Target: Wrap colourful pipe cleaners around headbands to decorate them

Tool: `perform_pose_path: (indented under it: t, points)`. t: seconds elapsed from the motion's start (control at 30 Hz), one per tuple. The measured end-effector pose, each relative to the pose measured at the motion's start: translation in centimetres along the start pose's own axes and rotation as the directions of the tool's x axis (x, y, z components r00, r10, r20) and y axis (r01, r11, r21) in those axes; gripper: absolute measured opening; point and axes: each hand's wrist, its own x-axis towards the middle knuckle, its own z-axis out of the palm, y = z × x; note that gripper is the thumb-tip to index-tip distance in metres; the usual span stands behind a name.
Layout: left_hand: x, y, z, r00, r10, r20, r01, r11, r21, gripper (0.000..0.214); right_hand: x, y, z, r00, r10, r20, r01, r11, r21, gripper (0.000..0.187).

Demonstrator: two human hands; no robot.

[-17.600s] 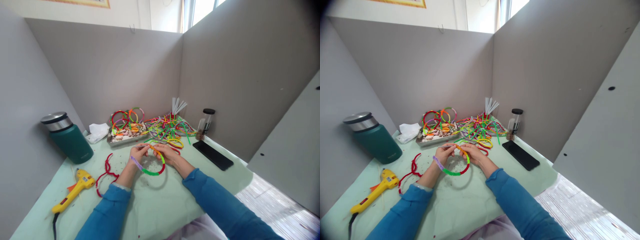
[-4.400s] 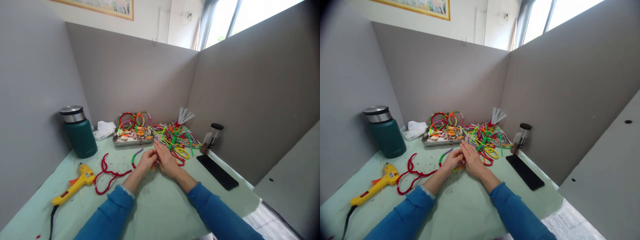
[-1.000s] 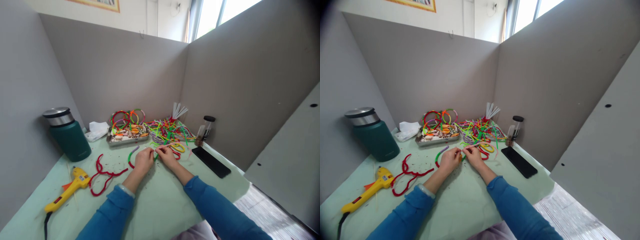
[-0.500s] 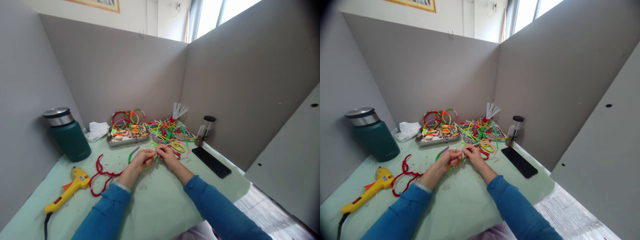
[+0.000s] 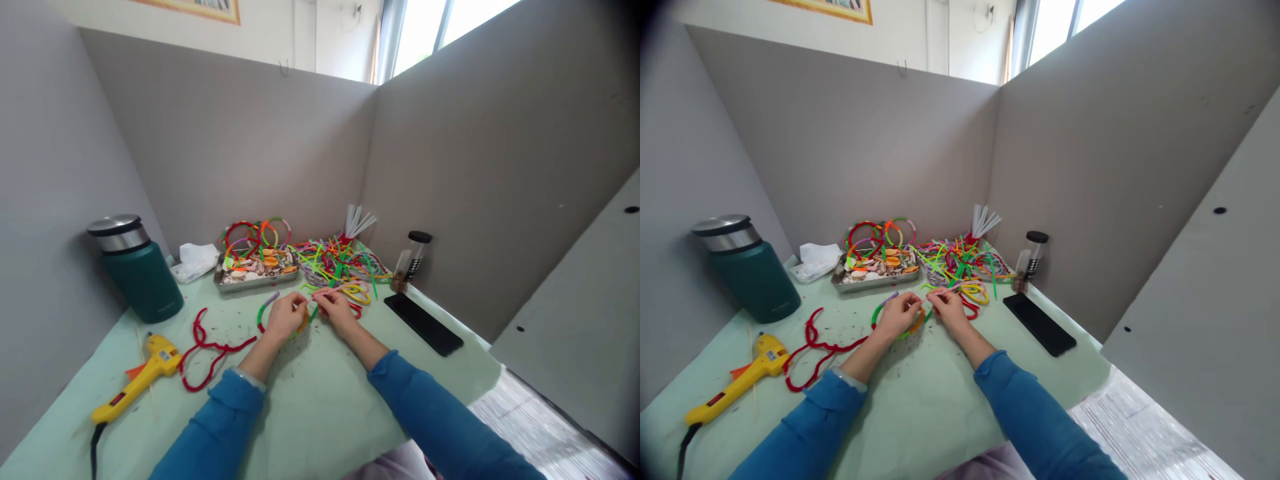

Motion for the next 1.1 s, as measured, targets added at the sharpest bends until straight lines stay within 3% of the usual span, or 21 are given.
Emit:
perform_pose_path:
  t: [0.23,0.4,0.7,0.9,1.1]
  points:
    - [-0.3,0.2,0.2,0.996,0.077,-0.046,-0.074,0.994,0.075,0.024,-0.1,0.3,0.0,0.999,0.010,0.031,-0.008,0.998,-0.056,0.026]
    - [-0.3,-0.4,0.4,0.996,0.056,-0.071,-0.052,0.997,0.054,0.024,0.0,0.2,0.0,1.000,0.022,-0.009,-0.022,1.000,-0.022,0.025]
    - [-0.3,0.5,-0.1,0.984,0.163,-0.076,-0.149,0.976,0.161,0.021,-0.1,0.1,0.0,0.998,0.016,0.068,-0.017,1.000,0.005,0.023]
    - [-0.5,0.6,0.0,0.985,0.165,0.041,-0.169,0.981,0.091,0.021,0.0,0.3,-0.2,0.999,0.033,0.023,-0.033,0.999,0.011,0.024]
    - [-0.2,0.2,0.1,0.993,0.114,0.026,-0.114,0.993,0.005,0.019,-0.1,0.1,-0.1,0.999,0.030,0.041,-0.029,0.999,-0.029,0.027]
